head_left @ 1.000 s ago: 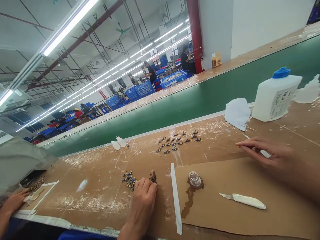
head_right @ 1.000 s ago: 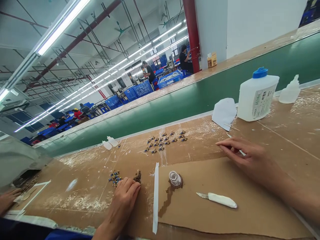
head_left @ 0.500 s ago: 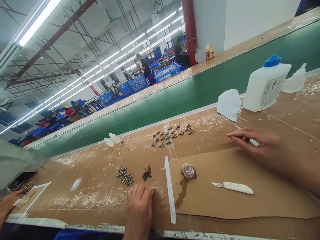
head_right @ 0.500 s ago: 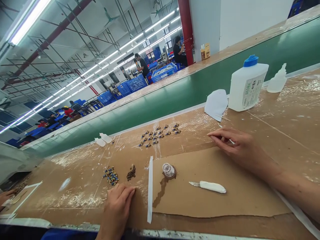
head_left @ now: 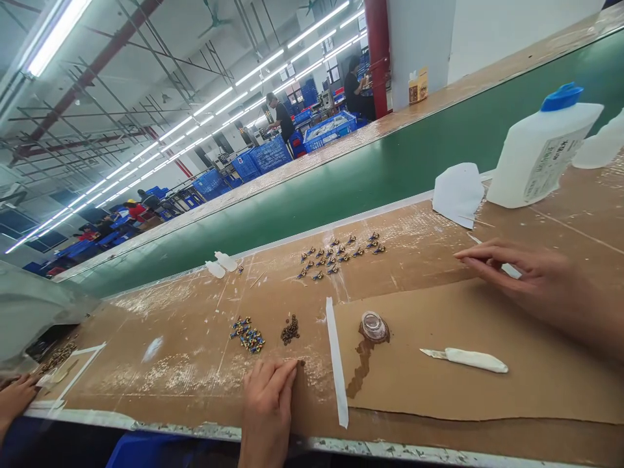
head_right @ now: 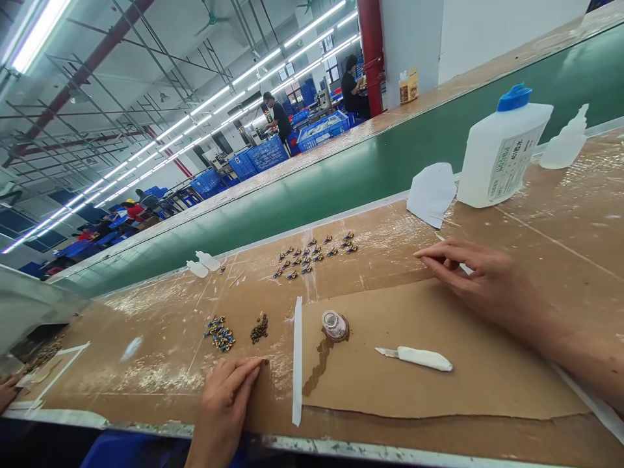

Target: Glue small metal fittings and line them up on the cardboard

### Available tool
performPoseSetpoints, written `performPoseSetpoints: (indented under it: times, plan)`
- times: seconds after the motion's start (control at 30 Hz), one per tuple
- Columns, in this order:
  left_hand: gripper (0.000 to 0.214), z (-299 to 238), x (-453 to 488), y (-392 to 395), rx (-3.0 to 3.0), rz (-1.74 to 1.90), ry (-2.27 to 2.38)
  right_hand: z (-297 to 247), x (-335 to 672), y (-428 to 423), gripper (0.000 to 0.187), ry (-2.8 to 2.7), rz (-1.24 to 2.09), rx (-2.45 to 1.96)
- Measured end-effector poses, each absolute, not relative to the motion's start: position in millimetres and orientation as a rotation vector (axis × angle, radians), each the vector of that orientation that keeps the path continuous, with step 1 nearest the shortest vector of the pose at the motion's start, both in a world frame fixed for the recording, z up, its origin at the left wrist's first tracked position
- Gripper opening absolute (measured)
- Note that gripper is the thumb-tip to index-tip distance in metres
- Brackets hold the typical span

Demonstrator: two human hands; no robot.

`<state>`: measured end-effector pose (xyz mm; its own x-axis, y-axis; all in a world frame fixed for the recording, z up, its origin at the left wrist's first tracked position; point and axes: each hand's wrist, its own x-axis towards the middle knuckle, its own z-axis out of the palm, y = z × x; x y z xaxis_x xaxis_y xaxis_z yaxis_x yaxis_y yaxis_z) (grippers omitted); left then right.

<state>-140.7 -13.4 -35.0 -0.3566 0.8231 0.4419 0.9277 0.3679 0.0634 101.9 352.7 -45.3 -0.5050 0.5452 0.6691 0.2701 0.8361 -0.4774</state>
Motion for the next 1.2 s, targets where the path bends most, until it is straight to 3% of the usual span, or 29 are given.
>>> performPoseSetpoints:
  times: [0.3,1.2]
  plan:
    - [0.02,-40,-133,-18,-1.522,-0.588,-2.366,-37,100,346,0.028,-2.133,0.411,-0.656]
    - [0.027,-43,-135,-15,-1.536,-0.579,-2.323,-29,100,339,0.032,-2.131,0.414,-0.727]
